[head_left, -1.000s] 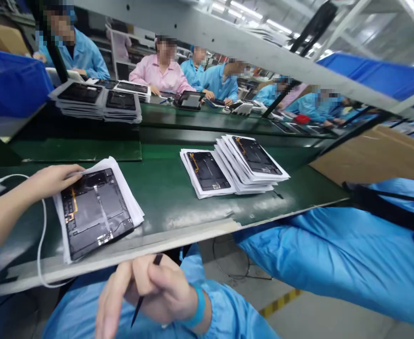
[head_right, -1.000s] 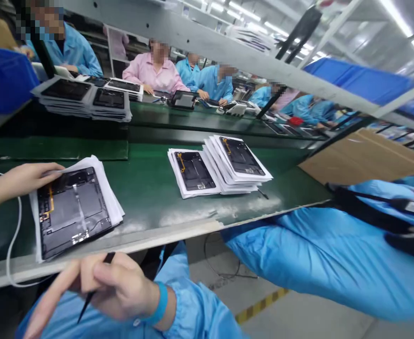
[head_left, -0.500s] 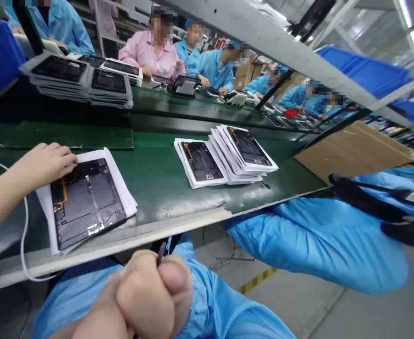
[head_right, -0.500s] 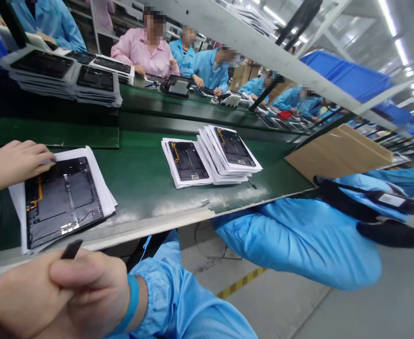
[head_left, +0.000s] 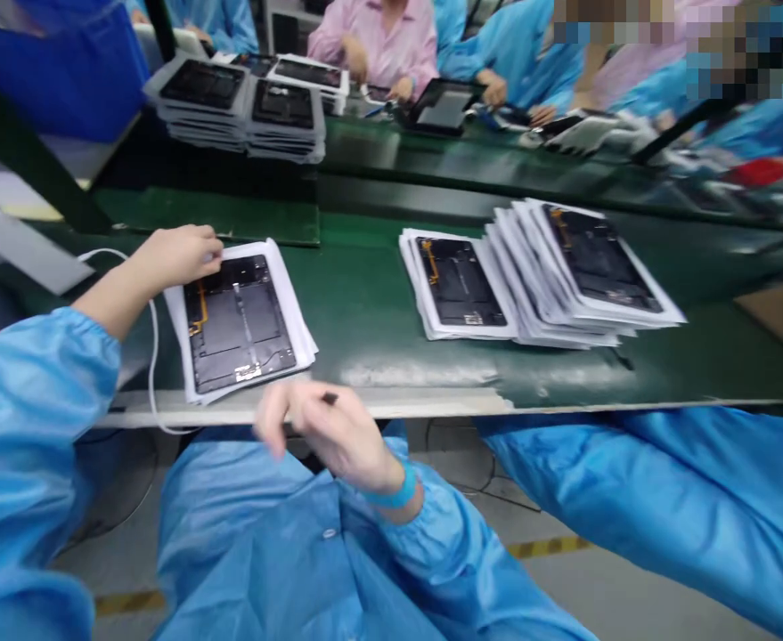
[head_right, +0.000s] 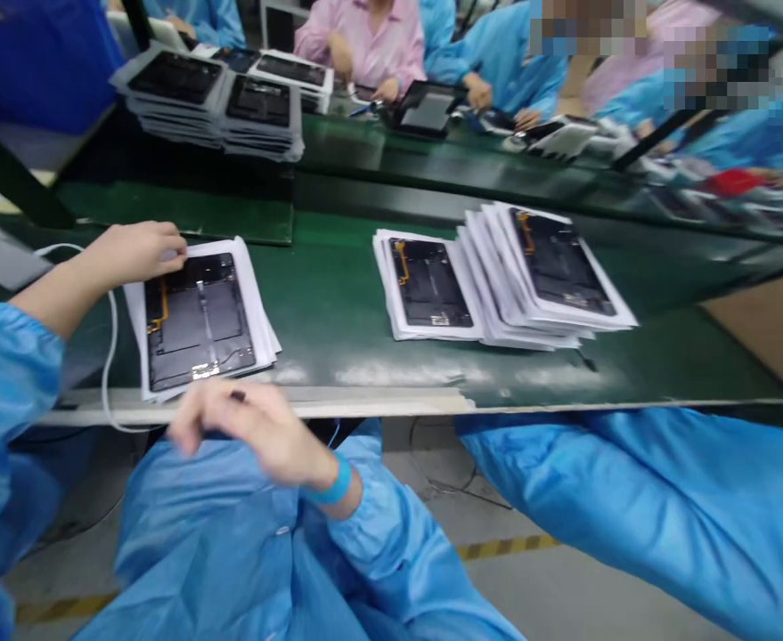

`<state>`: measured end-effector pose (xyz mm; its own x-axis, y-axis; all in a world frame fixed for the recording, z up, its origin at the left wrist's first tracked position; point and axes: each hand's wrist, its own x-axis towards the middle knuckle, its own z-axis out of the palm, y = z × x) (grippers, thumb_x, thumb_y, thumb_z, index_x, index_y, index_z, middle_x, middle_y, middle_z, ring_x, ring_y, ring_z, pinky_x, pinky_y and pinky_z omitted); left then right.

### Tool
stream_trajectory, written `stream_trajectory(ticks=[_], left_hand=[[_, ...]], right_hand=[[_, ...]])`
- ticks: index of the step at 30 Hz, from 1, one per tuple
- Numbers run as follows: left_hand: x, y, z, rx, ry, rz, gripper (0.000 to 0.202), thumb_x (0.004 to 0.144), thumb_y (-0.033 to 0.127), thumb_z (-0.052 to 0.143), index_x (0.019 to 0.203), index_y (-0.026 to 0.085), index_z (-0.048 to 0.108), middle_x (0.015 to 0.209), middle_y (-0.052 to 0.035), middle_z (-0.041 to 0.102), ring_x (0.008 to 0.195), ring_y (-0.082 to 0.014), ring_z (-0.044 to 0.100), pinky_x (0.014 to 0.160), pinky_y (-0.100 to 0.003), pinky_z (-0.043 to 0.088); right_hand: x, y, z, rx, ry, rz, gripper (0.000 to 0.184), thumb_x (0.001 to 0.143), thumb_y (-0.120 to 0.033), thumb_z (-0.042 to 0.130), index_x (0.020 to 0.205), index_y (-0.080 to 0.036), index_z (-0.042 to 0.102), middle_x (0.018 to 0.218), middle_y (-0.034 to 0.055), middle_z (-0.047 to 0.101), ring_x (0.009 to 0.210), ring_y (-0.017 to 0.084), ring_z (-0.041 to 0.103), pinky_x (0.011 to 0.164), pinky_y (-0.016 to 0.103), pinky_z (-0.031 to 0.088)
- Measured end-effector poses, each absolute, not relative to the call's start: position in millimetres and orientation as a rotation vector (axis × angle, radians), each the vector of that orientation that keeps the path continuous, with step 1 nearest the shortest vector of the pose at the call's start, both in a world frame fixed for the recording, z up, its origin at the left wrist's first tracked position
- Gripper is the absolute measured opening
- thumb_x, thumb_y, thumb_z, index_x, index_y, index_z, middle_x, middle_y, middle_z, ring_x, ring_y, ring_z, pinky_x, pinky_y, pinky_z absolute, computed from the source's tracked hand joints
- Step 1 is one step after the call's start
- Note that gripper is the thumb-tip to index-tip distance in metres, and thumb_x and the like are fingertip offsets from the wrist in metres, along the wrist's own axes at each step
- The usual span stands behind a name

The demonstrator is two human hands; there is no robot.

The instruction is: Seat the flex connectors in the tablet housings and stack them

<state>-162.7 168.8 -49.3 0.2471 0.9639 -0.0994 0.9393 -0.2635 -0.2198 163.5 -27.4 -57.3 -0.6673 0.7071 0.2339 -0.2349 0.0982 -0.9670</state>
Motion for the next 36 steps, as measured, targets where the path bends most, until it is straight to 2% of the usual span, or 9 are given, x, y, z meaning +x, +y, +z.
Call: stream_trajectory(ticks=[2, 6, 13, 21, 24, 27, 30, 34, 36], left_hand=[[-162, 172, -49, -2.395, -1.841, 0.377, 0.026, 0.115, 0.034, 0.060, 0.125, 0.017, 0.077, 0.135, -0.0108, 0.071, 0.134, -0.0291, 0.070, 0.105, -0.040, 0.061], [-152, 180, -40, -2.460, -1.817, 0.462, 0.037, 0.112, 0.043, 0.077, 0.135, 0.015, 0.073, 0.138, -0.0119, 0.073, 0.126, -0.0272, 0.073, 0.112, -0.051, 0.065], [-135, 189, -29, -2.556, -1.775, 0.570, 0.040, 0.112, 0.044, 0.077, 0.140, 0.016, 0.072, 0.139, -0.0122, 0.073, 0.123, -0.0266, 0.074, 0.108, -0.049, 0.067], [-134, 184, -24, -2.543, -1.932, 0.509, 0.040, 0.112, 0.045, 0.076, 0.141, 0.017, 0.072, 0.141, -0.0125, 0.072, 0.123, -0.0265, 0.074, 0.108, -0.049, 0.067], [-128, 184, -14, -2.522, -1.979, 0.444, 0.040, 0.112, 0.045, 0.077, 0.140, 0.017, 0.072, 0.140, -0.0121, 0.073, 0.123, -0.0265, 0.074, 0.108, -0.048, 0.067], [-107, 194, 0, -2.542, -1.947, 0.317, 0.035, 0.113, 0.044, 0.074, 0.137, 0.018, 0.074, 0.136, -0.0113, 0.075, 0.122, -0.0267, 0.075, 0.109, -0.048, 0.065], [-62, 220, 7, -2.645, -1.860, 0.149, 0.031, 0.110, 0.039, 0.065, 0.134, 0.025, 0.079, 0.124, -0.0078, 0.080, 0.116, -0.0281, 0.077, 0.105, -0.042, 0.064], [32, 258, -1, -2.866, -1.738, -0.037, 0.039, 0.109, 0.038, 0.060, 0.140, 0.026, 0.079, 0.125, -0.0059, 0.083, 0.117, -0.0263, 0.079, 0.107, -0.035, 0.061], [83, 274, -10, -2.942, -1.714, -0.102, 0.038, 0.113, 0.038, 0.063, 0.144, 0.022, 0.076, 0.136, -0.0079, 0.079, 0.125, -0.0263, 0.076, 0.115, -0.040, 0.061]], right_hand=[[174, 2, -60, -0.825, -1.778, 1.358, 0.048, 0.117, -0.061, 0.045, 0.085, -0.026, 0.054, 0.083, 0.0018, 0.061, 0.083, 0.021, 0.058, 0.084, 0.036, 0.048], [183, 29, -90, -1.309, -2.037, 0.839, 0.036, 0.110, -0.036, 0.052, 0.081, -0.029, 0.032, 0.077, -0.0017, 0.051, 0.079, 0.021, 0.052, 0.093, 0.038, 0.041], [171, 35, -122, -1.206, -2.049, 0.830, 0.031, 0.103, -0.018, 0.050, 0.083, -0.030, 0.030, 0.071, -0.0038, 0.050, 0.069, 0.021, 0.051, 0.082, 0.033, 0.039], [178, 35, -121, -1.189, -2.009, 0.896, 0.027, 0.102, -0.017, 0.043, 0.083, -0.030, 0.028, 0.072, -0.0024, 0.048, 0.071, 0.022, 0.047, 0.078, 0.035, 0.038], [196, 17, -108, -1.162, -1.973, 0.942, 0.025, 0.103, -0.021, 0.043, 0.085, -0.030, 0.028, 0.076, -0.0011, 0.053, 0.075, 0.022, 0.050, 0.075, 0.033, 0.040], [229, -24, -104, -1.017, -2.009, 1.059, 0.022, 0.087, -0.015, 0.048, 0.085, -0.029, 0.030, 0.083, -0.0003, 0.060, 0.080, 0.021, 0.057, 0.076, 0.032, 0.047], [261, -75, -119, -0.947, -2.150, 1.196, 0.028, 0.073, -0.011, 0.051, 0.084, -0.029, 0.033, 0.086, 0.0010, 0.064, 0.087, 0.023, 0.063, 0.079, 0.034, 0.054], [301, -124, -163, -1.302, -2.168, 1.151, 0.029, 0.083, -0.002, 0.049, 0.080, -0.030, 0.044, 0.084, 0.0063, 0.070, 0.085, 0.027, 0.069, 0.087, 0.042, 0.059], [325, -131, -188, -1.496, -2.119, 1.070, 0.030, 0.092, -0.002, 0.043, 0.081, -0.030, 0.048, 0.084, 0.0087, 0.070, 0.087, 0.029, 0.069, 0.088, 0.044, 0.060]])
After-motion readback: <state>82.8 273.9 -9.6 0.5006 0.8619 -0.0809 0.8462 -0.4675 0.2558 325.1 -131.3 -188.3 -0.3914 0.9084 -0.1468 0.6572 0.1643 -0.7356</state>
